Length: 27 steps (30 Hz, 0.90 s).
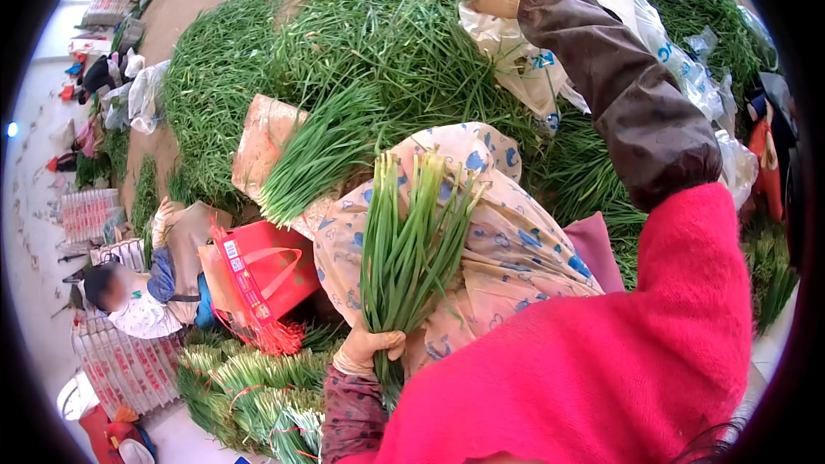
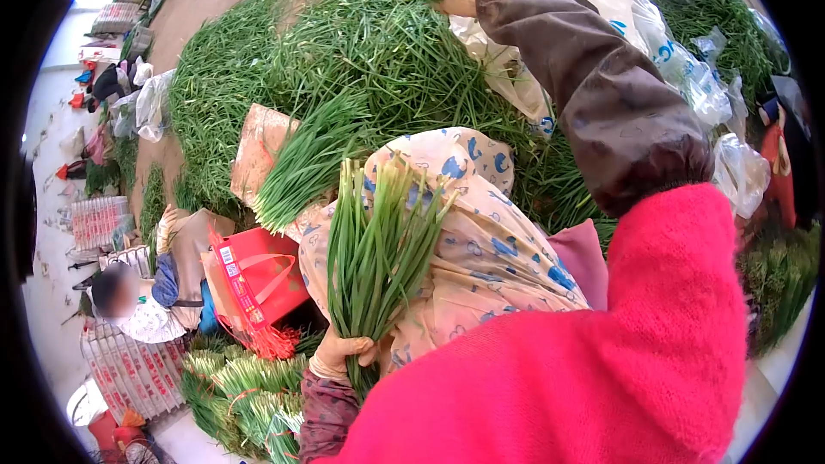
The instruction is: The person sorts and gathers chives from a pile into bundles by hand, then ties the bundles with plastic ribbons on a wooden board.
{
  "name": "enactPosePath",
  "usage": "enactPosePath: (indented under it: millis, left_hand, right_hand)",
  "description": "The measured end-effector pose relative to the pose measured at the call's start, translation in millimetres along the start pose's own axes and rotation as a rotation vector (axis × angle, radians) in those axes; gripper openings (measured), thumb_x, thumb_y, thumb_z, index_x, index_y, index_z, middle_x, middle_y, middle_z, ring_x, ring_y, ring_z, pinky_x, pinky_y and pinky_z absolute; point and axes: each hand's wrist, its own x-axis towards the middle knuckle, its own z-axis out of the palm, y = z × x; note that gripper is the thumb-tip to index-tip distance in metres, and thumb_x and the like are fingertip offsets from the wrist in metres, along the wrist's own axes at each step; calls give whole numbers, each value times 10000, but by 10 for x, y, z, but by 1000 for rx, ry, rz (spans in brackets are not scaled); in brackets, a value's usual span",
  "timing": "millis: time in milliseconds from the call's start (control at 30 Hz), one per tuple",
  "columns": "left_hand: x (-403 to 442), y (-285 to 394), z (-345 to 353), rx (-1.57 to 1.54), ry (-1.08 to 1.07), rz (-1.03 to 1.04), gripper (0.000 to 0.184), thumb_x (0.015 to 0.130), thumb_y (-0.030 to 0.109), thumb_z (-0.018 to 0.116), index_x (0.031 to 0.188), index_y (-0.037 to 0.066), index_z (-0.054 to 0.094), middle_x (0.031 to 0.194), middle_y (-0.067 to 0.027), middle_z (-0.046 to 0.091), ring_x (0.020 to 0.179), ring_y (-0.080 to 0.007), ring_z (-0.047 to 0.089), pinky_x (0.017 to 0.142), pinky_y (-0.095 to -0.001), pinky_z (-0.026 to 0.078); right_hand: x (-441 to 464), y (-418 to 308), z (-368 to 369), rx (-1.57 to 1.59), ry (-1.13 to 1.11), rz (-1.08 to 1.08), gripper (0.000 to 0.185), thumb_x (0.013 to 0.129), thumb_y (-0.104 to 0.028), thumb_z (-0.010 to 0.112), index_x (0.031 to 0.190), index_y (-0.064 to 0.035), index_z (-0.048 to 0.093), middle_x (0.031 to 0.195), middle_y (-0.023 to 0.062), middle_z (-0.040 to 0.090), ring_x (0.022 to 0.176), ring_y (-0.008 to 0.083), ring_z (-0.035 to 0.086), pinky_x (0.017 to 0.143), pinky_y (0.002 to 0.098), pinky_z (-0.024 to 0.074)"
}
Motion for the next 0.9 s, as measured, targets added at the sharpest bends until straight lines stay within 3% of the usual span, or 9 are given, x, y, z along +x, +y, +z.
enactPosePath:
  millis: [33, 133, 167, 333, 467, 533, 667, 800, 900]
  left_hand:
    - [7, -7, 20, 22, 11, 34, 584, 717, 94, 726, 1217, -71, 475, 921, -186, 620, 453, -143, 456, 404, -269, 333]
    - [40, -17, 9, -60, -69, 67, 581, 734, 137, 712, 1218, -80, 476, 916, -195, 621, 445, -134, 441, 412, -268, 326]
    - [40, 28, 59, -40, -109, 74, 574, 751, 178, 689, 1210, -93, 474, 922, -210, 614, 435, -124, 425, 419, -259, 319]
    - [109, -15, -56, -124, -205, 88, 610, 754, 184, 661, 1234, -120, 439, 954, -259, 595, 409, -122, 412, 394, -247, 294]
    - [125, 20, 2, -188, -230, 105, 673, 735, 155, 653, 1289, -118, 386, 1021, -276, 591, 400, -125, 411, 371, -252, 289]
    - [127, 2, -33, -202, -243, 128, 688, 732, 147, 650, 1302, -118, 371, 1044, -281, 587, 400, -124, 413, 367, -254, 290]
    - [142, 15, -25, -196, -237, 123, 705, 733, 146, 654, 1327, -99, 364, 1062, -278, 588, 406, -121, 416, 374, -253, 288]
    - [171, 70, 30, -207, -224, 143, 645, 759, 82, 676, 1311, -88, 388, 1079, -282, 603, 422, -131, 418, 398, -246, 315]
    - [231, 75, -36, -13, -208, 85, 693, 729, 128, 708, 1321, -56, 399, 1114, -290, 586, 440, -129, 442, 422, -251, 339]
  right_hand:
    - [18, 9, 43, 4, 6, -4, 445, 903, -237, 589, 1326, -159, 475, 945, 55, 655, 765, 186, 634, 631, 343, 538]
    - [-25, -227, 13, -86, -347, 1, 842, 770, -361, 727, 1435, -40, 323, 1407, 237, 409, 1235, 314, 492, 1034, 384, 411]
    - [-181, -373, -73, 226, -500, -31, 846, 757, -317, 748, 1446, -76, 320, 1410, 216, 419, 1292, 314, 430, 1089, 411, 346]
    - [-474, -852, 182, 664, -785, -462, 997, 698, -240, 786, 1493, -125, 197, 1450, 171, 390, 1274, 330, 453, 1044, 397, 408]
    - [-693, -1242, 228, 690, -877, -403, 797, 737, -419, 738, 1399, -99, 430, 1231, 118, 610, 1075, 236, 605, 933, 352, 465]
    - [-740, -1258, 236, 817, -663, -313, 569, 764, -429, 710, 1218, -99, 617, 1022, 89, 695, 919, 190, 658, 831, 307, 503]
    - [-446, -990, 357, 1062, -194, 51, 354, 854, -267, 670, 1107, -21, 644, 899, 32, 694, 714, 117, 625, 693, 276, 520]
    - [-408, -907, 187, 1220, -340, -25, 368, 898, -330, 628, 1125, -40, 645, 962, 45, 697, 804, 153, 641, 783, 295, 523]
    - [-591, -1153, -222, 738, -504, -273, 540, 888, -536, 544, 1128, -66, 662, 1048, 100, 687, 1058, 226, 610, 963, 354, 445]
